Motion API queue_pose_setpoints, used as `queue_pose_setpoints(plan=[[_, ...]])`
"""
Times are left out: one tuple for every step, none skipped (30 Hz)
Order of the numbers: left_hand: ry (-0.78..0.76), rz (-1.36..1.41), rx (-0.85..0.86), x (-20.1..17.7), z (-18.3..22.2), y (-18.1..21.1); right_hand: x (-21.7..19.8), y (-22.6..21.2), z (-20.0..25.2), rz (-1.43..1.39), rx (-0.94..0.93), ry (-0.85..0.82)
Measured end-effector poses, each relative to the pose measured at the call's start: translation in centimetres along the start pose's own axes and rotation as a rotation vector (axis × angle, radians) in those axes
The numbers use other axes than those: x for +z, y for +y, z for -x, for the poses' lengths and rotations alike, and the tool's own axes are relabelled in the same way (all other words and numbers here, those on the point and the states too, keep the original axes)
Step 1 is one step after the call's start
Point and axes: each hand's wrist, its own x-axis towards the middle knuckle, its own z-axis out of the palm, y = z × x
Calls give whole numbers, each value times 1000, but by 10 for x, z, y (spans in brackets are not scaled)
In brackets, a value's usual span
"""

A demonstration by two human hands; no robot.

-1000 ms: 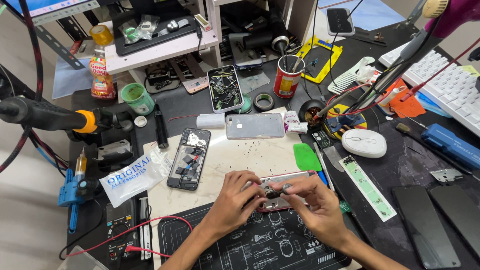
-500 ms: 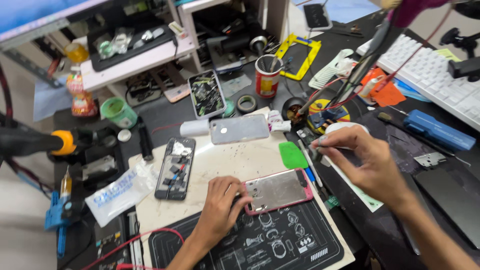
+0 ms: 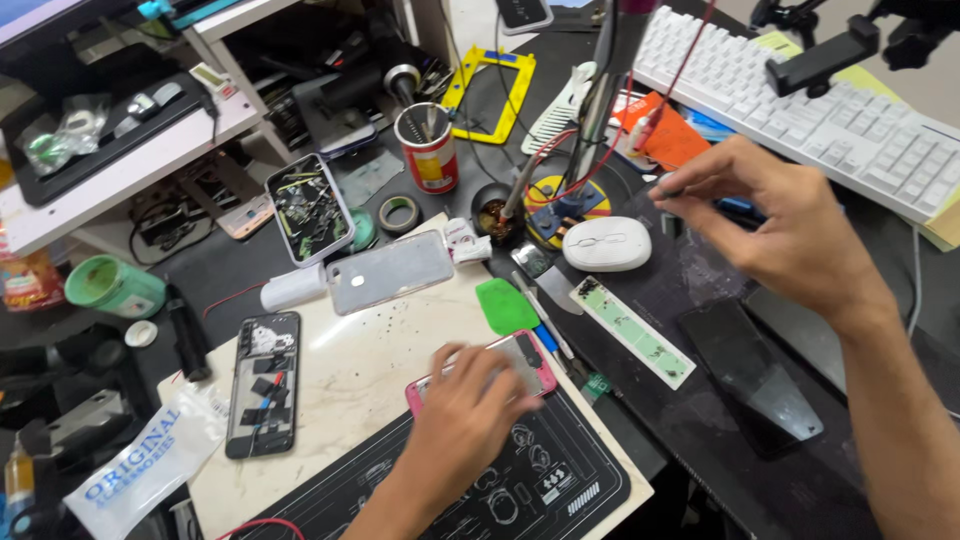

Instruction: The person repairs a mobile phone by using a small tool to work on the internal components and then pressing the screen onto the frame.

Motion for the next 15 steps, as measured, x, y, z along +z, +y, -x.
queue_pose_setpoints(plan=[[1,1,22,12,-11,0,0,-1,0,29,-3,-1],[2,3,44,25,-24,-1,1,-2,1,59,-7,-3],[7,3,66,38,-37,-1,1,-4,1,90,-13,-6],[-23,-17,93,50,-48,-2,2,-6,1,83,5,-7],[-50,-40,118,62,-59,-2,3,-8,1,75,20,-9],[-77,-63,143,73,-68,0,3,-10,2,67,35,-12],[-81,-74,159,82,-75,2,4,-11,1,77,36,-11],[-85,-85,174,92,-83,5,3,-13,0,88,37,-10],[-90,-98,188,99,-90,6,3,-14,-1,95,36,-9],[-108,-119,197,104,-95,7,3,-14,-2,100,47,-9],[-129,-138,207,109,-97,9,3,-13,-2,105,60,-7],[-150,-157,217,112,-98,9,3,-12,-2,110,74,-6],[-141,-164,224,114,-98,10,2,-11,-3,113,63,-3],[-132,-171,232,116,-98,11,2,-10,-4,116,51,0],[-127,-174,238,115,-97,11,3,-9,-4,118,46,2]])
